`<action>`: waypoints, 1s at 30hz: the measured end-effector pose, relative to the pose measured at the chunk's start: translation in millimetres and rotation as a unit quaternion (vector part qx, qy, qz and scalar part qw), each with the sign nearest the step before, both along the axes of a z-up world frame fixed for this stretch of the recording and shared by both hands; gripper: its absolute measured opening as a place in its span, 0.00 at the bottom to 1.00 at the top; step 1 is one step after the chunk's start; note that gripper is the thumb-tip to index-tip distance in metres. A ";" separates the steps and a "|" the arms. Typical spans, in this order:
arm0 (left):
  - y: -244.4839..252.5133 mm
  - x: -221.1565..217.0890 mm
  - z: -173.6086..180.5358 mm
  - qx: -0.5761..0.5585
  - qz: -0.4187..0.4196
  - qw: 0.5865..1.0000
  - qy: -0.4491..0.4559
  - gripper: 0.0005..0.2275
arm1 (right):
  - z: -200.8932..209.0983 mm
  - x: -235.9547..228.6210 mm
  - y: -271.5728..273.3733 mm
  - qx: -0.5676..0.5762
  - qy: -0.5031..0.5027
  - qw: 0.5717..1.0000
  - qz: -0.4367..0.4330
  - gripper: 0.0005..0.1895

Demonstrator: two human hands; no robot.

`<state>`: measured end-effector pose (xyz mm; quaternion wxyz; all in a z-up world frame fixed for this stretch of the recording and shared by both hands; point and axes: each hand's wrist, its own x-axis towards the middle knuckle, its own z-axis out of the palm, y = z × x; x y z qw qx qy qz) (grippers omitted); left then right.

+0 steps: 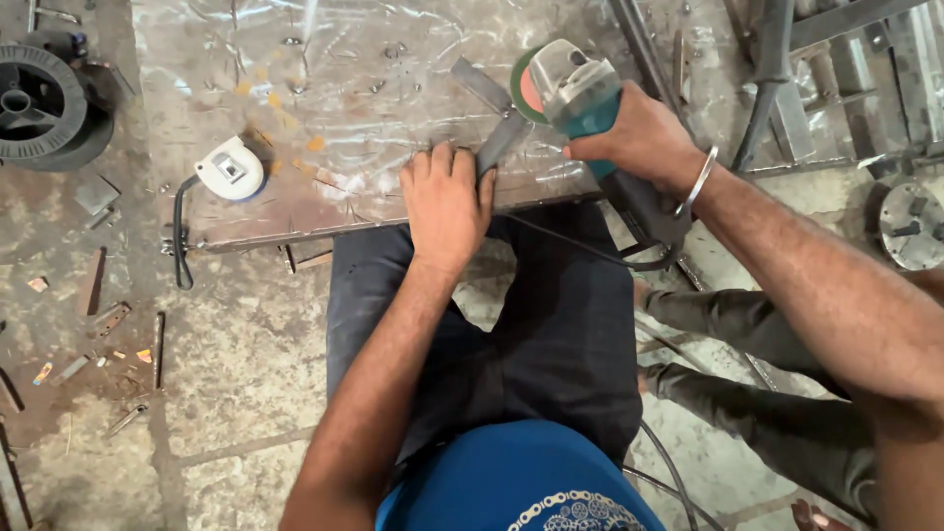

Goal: The person uses an angle grinder to cut and smooth a metal bar, creating sparks. They then align the metal bar with another piece and weld them together using a welding torch.

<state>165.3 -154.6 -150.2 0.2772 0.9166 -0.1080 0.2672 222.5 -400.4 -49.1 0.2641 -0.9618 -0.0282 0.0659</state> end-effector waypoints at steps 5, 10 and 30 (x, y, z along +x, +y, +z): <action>0.3 1.3 0.8 -0.002 -0.018 1.000 0.006 0.11 | -5.9 10.4 0.3 -0.064 0.007 0.998 0.009 0.45; 0.3 0.6 -0.2 -0.004 -0.016 1.000 0.004 0.11 | 8.9 7.4 10.9 -0.077 0.046 0.996 -0.005 0.43; -1.2 3.1 -2.0 -0.018 -0.019 1.000 0.006 0.11 | 6.7 3.4 5.7 -0.046 0.036 0.997 0.054 0.31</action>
